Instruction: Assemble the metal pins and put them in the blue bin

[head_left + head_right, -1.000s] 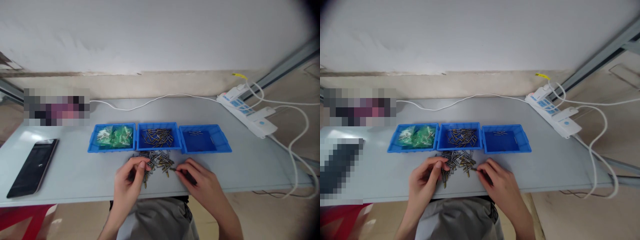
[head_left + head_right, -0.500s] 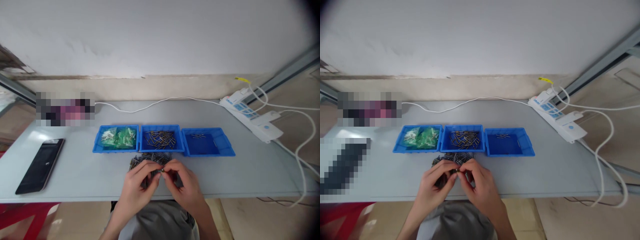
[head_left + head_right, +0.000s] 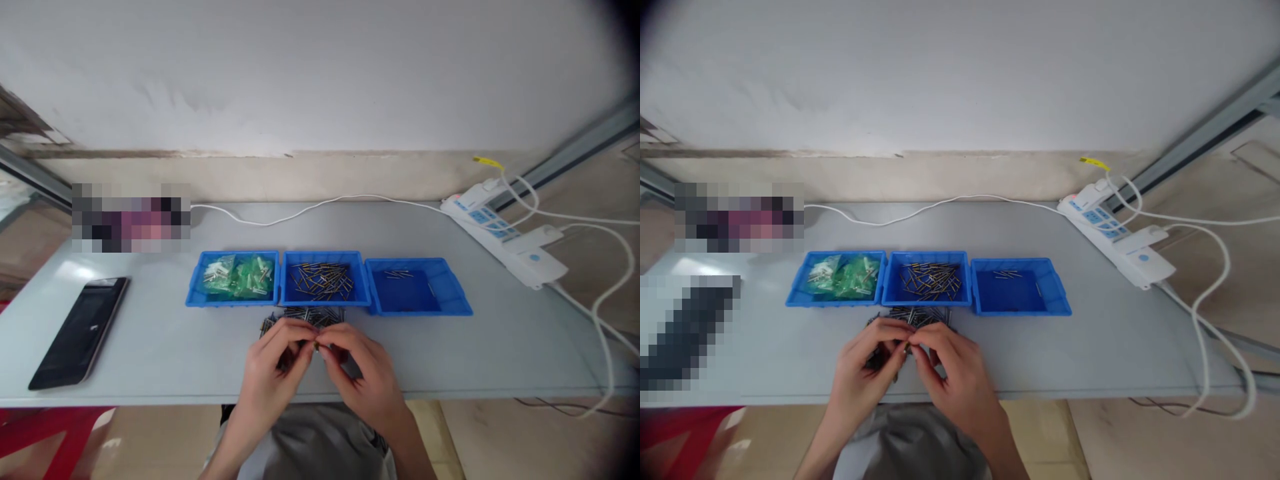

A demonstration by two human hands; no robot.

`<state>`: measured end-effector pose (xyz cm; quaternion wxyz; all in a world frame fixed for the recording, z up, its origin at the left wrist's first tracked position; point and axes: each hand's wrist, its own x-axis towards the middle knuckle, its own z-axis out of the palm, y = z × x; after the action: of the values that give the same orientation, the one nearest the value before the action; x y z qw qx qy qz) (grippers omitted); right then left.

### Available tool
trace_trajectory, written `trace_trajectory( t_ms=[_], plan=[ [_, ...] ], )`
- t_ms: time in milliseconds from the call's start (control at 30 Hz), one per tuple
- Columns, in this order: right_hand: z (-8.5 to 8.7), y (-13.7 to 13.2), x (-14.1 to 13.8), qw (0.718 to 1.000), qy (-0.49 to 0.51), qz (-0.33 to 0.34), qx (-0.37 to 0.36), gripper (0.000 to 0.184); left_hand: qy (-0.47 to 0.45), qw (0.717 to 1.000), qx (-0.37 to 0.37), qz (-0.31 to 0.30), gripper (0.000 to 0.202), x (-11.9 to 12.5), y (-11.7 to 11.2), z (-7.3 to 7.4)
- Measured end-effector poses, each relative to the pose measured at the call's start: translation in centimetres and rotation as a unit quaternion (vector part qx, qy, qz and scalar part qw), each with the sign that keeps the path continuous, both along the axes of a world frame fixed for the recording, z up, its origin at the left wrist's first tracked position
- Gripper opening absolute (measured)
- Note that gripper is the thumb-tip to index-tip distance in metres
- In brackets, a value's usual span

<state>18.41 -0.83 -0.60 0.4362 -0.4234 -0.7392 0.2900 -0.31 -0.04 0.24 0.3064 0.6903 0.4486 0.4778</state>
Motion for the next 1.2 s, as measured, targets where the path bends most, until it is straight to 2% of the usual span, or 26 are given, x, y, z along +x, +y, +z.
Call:
trace_trajectory(
  t_ms=[300,533,800,1067,1200],
  plan=[
    [0.2,0.0,0.1,1.000,0.012,-0.019,-0.010,0.019,0.011,1.000,0.002,0.005,0.018,-0.1,0.0,-0.4],
    [0.6,0.2,-0.1,0.999,0.015,-0.037,0.013,0.015,0.018,1.000,0.001,0.014,0.014,0.0,0.0,-0.4],
    [0.1,0.3,-0.5,0.998,-0.028,-0.056,0.020,0.010,0.008,1.000,-0.013,0.025,0.014,0.0,0.0,-0.6],
    [0.1,0.4,-0.7,0.998,-0.016,-0.053,0.035,0.008,0.017,0.999,-0.009,0.026,0.012,-0.1,0.2,-0.5],
    [1.1,0.6,-1.4,0.996,-0.006,-0.080,0.048,0.006,0.019,0.998,-0.030,0.045,0.008,-0.2,0.2,-0.4]
  ],
)
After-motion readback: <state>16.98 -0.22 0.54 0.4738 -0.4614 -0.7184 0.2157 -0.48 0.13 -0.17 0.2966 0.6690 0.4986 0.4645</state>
